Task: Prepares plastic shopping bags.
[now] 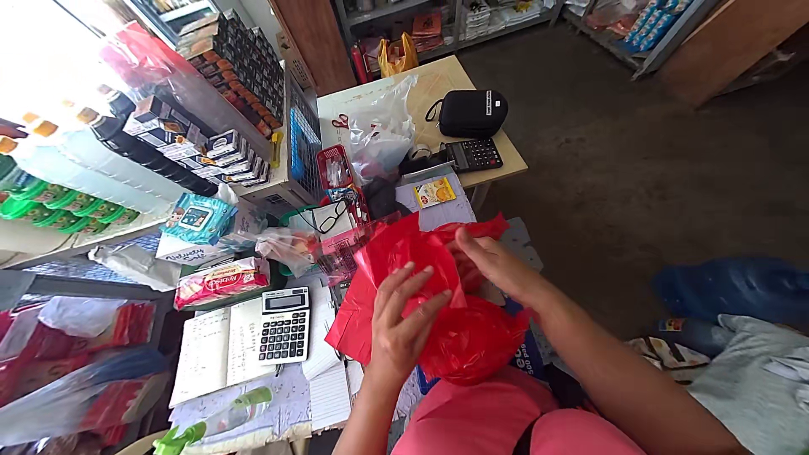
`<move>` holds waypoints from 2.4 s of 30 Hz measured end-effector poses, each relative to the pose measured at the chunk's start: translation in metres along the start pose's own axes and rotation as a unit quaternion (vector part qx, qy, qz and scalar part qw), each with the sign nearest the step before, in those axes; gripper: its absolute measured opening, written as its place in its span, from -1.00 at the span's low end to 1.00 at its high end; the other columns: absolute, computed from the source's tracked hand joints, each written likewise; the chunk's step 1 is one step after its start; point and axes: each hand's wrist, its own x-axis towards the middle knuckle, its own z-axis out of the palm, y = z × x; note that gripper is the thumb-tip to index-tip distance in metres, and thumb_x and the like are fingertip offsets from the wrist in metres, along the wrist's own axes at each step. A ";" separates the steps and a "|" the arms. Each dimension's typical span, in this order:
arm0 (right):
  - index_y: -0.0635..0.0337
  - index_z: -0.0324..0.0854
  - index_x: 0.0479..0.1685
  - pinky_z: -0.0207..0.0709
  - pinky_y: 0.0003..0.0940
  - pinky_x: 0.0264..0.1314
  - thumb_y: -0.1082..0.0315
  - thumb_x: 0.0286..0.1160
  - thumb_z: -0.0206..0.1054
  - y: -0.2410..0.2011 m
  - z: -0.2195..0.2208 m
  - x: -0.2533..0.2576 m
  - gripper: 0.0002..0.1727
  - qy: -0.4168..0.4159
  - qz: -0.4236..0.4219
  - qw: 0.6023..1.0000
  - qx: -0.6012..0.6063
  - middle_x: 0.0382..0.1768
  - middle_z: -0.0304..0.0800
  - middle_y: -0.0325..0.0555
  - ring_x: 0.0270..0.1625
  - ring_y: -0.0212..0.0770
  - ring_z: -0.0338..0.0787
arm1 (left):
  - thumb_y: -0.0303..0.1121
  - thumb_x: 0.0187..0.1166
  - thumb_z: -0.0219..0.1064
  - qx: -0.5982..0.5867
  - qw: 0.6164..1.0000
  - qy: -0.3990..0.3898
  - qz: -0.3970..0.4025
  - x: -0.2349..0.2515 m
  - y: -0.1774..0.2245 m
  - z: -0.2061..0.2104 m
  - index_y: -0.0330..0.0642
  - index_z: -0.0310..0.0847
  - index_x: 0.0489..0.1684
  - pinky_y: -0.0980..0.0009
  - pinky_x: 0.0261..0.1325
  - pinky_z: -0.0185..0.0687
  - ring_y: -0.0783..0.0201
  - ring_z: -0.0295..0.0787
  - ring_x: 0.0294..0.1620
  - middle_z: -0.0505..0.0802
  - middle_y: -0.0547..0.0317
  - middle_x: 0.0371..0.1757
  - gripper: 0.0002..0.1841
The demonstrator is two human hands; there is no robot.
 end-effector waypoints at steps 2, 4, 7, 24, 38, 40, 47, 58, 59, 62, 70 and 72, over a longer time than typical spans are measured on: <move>0.23 0.78 0.06 0.68 -0.46 -0.12 0.02 0.69 0.30 0.003 0.009 0.010 -0.59 0.007 -0.025 0.999 0.028 -0.25 0.87 -0.19 -0.23 -0.43 0.80 | -0.31 0.58 0.45 -0.018 0.999 -0.039 0.010 -0.002 0.008 -0.004 0.26 0.89 0.02 -0.04 0.68 0.40 -0.05 0.57 0.58 0.80 0.10 0.40 -0.80; 0.23 0.75 0.08 0.72 -0.51 -0.05 0.29 0.47 0.54 0.007 0.014 0.015 -0.71 0.013 -0.088 0.995 0.044 -0.25 0.87 -0.20 -0.22 -0.43 0.83 | -0.09 0.51 0.53 -0.039 0.997 -0.059 -0.009 -0.001 0.011 -0.010 0.28 0.85 0.13 -0.07 0.71 0.35 -0.04 0.48 0.65 0.69 0.07 0.53 -0.73; 0.23 0.74 0.12 0.75 -0.48 0.03 0.32 0.54 0.47 0.007 0.013 0.010 -0.73 0.020 -0.189 0.982 0.001 -0.16 0.87 -0.18 -0.12 -0.39 0.84 | 0.30 0.43 0.42 -0.054 0.995 0.008 -0.086 0.005 0.002 -0.027 0.17 0.67 0.40 0.03 0.66 0.40 0.05 0.37 0.70 0.51 0.07 0.67 -0.37; 0.17 0.71 0.30 0.84 -0.25 0.03 0.43 0.66 0.31 0.021 -0.015 -0.046 -0.70 0.266 -0.252 0.930 -0.006 -0.04 0.89 -0.10 -0.10 -0.21 0.89 | -0.54 0.53 0.44 -0.342 0.907 0.031 -0.245 0.059 -0.030 -0.022 -0.37 0.74 -0.05 0.30 0.05 0.86 0.26 0.89 -0.15 0.91 0.06 -0.16 -0.86; 0.11 0.86 -0.27 0.67 -0.46 -0.08 0.07 0.57 0.44 0.042 -0.026 -0.043 -0.71 0.247 -0.264 0.926 -0.112 -0.36 0.85 -0.29 -0.25 -0.50 0.77 | -0.62 0.38 0.52 -0.362 0.859 0.115 -0.343 0.043 0.014 0.005 -0.42 0.58 -0.09 0.24 0.02 0.85 0.19 0.87 -0.17 0.86 -0.05 -0.20 -0.75; 0.10 0.90 -0.09 0.73 -0.43 0.12 0.17 0.57 0.45 0.042 -0.029 -0.040 -0.78 0.234 -0.295 0.920 -0.111 -0.16 0.91 -0.27 -0.05 -0.45 0.83 | -0.64 0.41 0.48 -0.345 0.869 0.110 -0.338 0.042 0.016 0.005 -0.38 0.49 0.15 0.21 0.14 0.83 0.15 0.85 -0.01 0.84 -0.10 -0.01 -0.62; 0.19 0.86 -0.20 0.70 -0.56 -0.02 0.20 0.61 0.42 0.049 -0.033 -0.028 -0.76 0.228 -0.348 0.904 -0.098 -0.26 0.90 -0.26 -0.17 -0.53 0.81 | -0.56 0.57 0.38 -0.289 0.905 0.082 -0.302 0.033 0.019 0.009 -0.37 0.66 0.33 0.24 0.25 0.79 0.16 0.85 0.10 0.87 -0.06 0.14 -0.65; 0.20 0.86 -0.14 0.68 -0.57 -0.03 0.22 0.68 0.34 0.052 -0.029 -0.009 -0.75 0.188 -0.356 0.910 -0.097 -0.25 0.88 -0.24 -0.16 -0.53 0.80 | -0.53 0.54 0.40 -0.294 0.896 0.161 -0.291 0.012 0.012 0.013 -0.29 0.64 -0.25 0.37 0.05 0.78 0.31 0.81 -0.03 0.83 0.07 -0.03 -0.96; 0.17 0.87 -0.07 0.71 -0.50 0.05 0.25 0.67 0.36 0.053 -0.029 -0.008 -0.77 0.185 -0.363 0.909 -0.093 -0.16 0.89 -0.22 -0.07 -0.46 0.82 | -0.58 0.51 0.38 -0.307 0.893 0.152 -0.293 0.012 0.013 0.013 -0.26 0.57 -0.27 0.36 0.06 0.77 0.30 0.80 -0.01 0.82 0.06 -0.01 -0.92; 0.15 0.88 0.03 0.79 -0.35 0.15 0.35 0.56 0.45 0.052 -0.033 -0.004 -0.81 0.175 -0.377 0.908 -0.049 -0.01 0.92 -0.16 0.04 -0.30 0.87 | -0.63 0.51 0.35 -0.318 0.895 0.123 -0.287 0.014 0.012 0.012 -0.28 0.55 0.06 0.29 0.15 0.75 0.25 0.81 0.02 0.84 0.06 -0.05 -0.77; 0.21 0.88 -0.13 0.75 -0.48 0.01 0.31 0.57 0.45 0.057 -0.038 -0.003 -0.83 0.173 -0.355 0.919 -0.012 -0.16 0.89 -0.20 -0.10 -0.39 0.83 | -0.49 0.52 0.47 -0.286 0.895 0.114 -0.322 0.008 0.004 0.015 -0.28 0.89 -0.12 0.44 0.02 0.71 0.37 0.74 -0.17 0.85 0.16 -0.21 -0.88; 0.20 0.89 -0.10 0.79 -0.40 0.06 0.36 0.51 0.49 0.057 -0.039 -0.003 -0.86 0.162 -0.352 0.921 0.032 -0.09 0.89 -0.16 -0.02 -0.30 0.85 | -0.48 0.55 0.43 -0.293 0.892 0.116 -0.324 0.006 0.003 0.016 -0.28 0.86 -0.23 0.50 -0.10 0.71 0.44 0.74 -0.27 0.84 0.21 -0.30 -0.91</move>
